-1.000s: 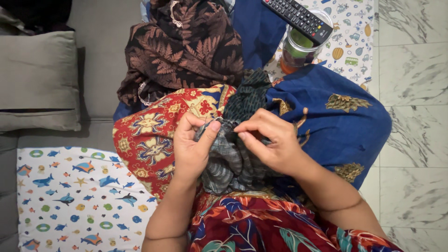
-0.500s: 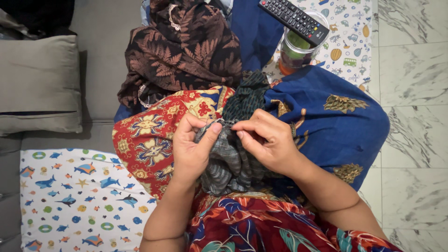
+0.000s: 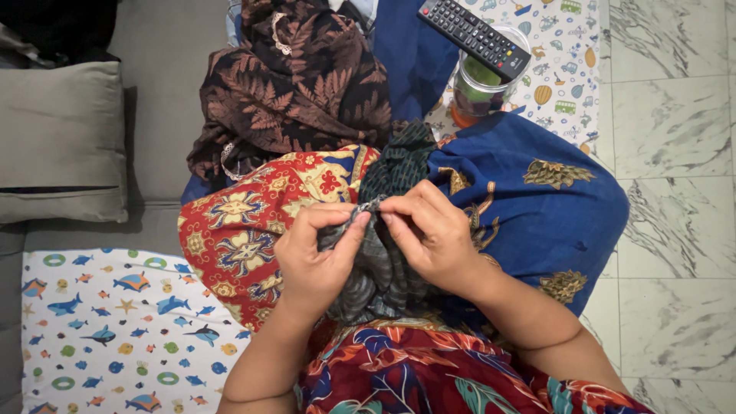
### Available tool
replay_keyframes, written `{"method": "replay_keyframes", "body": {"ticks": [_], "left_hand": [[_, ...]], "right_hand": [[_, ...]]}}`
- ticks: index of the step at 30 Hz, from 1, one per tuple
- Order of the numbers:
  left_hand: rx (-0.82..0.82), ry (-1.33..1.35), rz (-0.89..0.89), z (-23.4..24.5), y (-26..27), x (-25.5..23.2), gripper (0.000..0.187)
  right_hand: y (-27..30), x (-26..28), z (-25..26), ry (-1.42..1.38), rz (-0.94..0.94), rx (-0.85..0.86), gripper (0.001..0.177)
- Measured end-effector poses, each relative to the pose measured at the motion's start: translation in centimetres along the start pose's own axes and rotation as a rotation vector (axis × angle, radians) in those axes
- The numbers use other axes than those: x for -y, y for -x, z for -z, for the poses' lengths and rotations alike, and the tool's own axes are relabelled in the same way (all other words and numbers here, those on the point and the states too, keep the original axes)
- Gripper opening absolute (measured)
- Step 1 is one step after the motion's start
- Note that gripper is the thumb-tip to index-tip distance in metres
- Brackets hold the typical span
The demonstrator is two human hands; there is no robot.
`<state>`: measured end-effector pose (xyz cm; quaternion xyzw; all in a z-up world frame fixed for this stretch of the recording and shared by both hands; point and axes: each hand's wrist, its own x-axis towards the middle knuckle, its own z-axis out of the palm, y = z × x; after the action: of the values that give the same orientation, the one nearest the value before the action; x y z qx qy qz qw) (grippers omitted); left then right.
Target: The person sits on a bed with a gray plaid garment in their lap and hand-sews at its waistband area, repeatedly working the fabric with both hands and pulling thread through, mending the clothing.
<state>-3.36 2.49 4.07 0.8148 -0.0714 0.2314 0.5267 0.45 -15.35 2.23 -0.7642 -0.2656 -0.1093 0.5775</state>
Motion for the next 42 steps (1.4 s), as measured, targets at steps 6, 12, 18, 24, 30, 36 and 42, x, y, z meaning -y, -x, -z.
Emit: {"method": "replay_keyframes", "body": {"ticks": [6, 12, 18, 24, 30, 36, 42], "left_hand": [[-0.005, -0.050, -0.095, -0.2, 0.1, -0.1, 0.030], [-0.003, 0.046, 0.162, -0.4, 0.6, 0.5, 0.029], [0.048, 0.674, 0.584, 0.1, 0.1, 2.1, 0.038], [0.096, 0.831, 0.632, 0.1, 0.3, 2.7, 0.041], [0.100, 0.891, 0.624, -0.6, 0.7, 3.5, 0.038], [0.054, 0.893, 0.587, -1.2, 1.2, 3.4, 0.038], [-0.015, 0.692, 0.495, -2.1, 1.8, 2.8, 0.040]], "right_hand": [[0.1, -0.1, 0.1, -0.009, 0.003, -0.019, 0.015], [-0.1, -0.9, 0.6, -0.185, -0.163, 0.053, 0.007], [0.0, -1.4, 0.6, -0.240, -0.178, 0.080, 0.006], [-0.1, -1.7, 0.5, -0.309, -0.257, 0.110, 0.007], [0.0, -1.5, 0.5, -0.278, -0.200, 0.088, 0.007], [0.3, -0.9, 0.2, -0.130, -0.109, -0.005, 0.010], [0.9, -0.6, -0.5, -0.035, -0.062, -0.069, 0.018]]}}
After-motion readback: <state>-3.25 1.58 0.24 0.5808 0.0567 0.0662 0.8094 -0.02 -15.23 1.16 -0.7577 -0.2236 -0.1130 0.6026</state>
